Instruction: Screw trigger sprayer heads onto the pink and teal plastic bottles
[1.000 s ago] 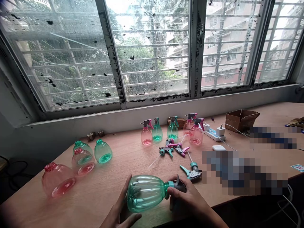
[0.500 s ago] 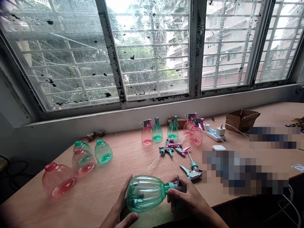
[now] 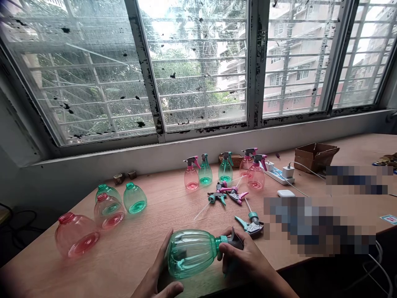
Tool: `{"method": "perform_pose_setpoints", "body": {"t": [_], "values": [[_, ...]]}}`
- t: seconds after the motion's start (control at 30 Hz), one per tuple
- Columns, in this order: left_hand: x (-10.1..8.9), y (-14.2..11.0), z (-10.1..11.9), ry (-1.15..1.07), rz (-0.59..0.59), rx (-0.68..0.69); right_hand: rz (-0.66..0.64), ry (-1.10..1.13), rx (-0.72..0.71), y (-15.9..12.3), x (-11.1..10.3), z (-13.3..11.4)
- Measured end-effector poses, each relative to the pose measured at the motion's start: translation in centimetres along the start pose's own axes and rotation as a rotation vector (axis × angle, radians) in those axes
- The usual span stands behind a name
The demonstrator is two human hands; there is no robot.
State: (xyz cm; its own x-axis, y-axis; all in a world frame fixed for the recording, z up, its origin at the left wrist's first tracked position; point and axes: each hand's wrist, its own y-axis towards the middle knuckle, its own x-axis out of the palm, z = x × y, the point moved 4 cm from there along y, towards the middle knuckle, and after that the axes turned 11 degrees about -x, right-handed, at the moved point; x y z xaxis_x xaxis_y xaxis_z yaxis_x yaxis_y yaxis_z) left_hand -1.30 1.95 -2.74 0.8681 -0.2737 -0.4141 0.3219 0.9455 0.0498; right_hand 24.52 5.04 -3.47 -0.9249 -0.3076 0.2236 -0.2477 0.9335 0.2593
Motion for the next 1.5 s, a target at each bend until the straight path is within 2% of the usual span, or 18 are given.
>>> {"method": "perform_pose_setpoints", "body": {"t": [0.17, 0.37, 0.57, 0.93, 1.17, 1.37, 1.5], "values": [[-0.3, -0.1, 0.4, 0.015, 0.050, -0.025, 0.008, 0.008, 0.012, 0.0, 0.0, -0.2], [0.1, -0.1, 1.4, -0.040, 0.013, 0.008, 0.001, -0.018, 0.004, -0.1, 0.1, -0.4], [0.0, -0.2, 0.6, -0.131, 0.016, -0.050, -0.014, -0.011, 0.032, -0.2, 0.2, -0.4], [0.4, -0.2, 0.9, -0.089, 0.006, 0.014, -0.021, 0.002, 0.019, -0.1, 0.2, -0.3], [0.1, -0.2, 0.3, -0.157, 0.014, -0.040, -0.021, 0.009, 0.030, 0.0, 0.1, 0.1], [0.2, -0.3, 0.8, -0.159, 0.027, -0.017, -0.040, 0.038, 0.031, 0.1, 0.0, 0.3], [0.1, -0.5, 1.0, -0.209, -0.008, -0.037, -0.049, 0.024, 0.053, 0.0, 0.0, 0.0]]}}
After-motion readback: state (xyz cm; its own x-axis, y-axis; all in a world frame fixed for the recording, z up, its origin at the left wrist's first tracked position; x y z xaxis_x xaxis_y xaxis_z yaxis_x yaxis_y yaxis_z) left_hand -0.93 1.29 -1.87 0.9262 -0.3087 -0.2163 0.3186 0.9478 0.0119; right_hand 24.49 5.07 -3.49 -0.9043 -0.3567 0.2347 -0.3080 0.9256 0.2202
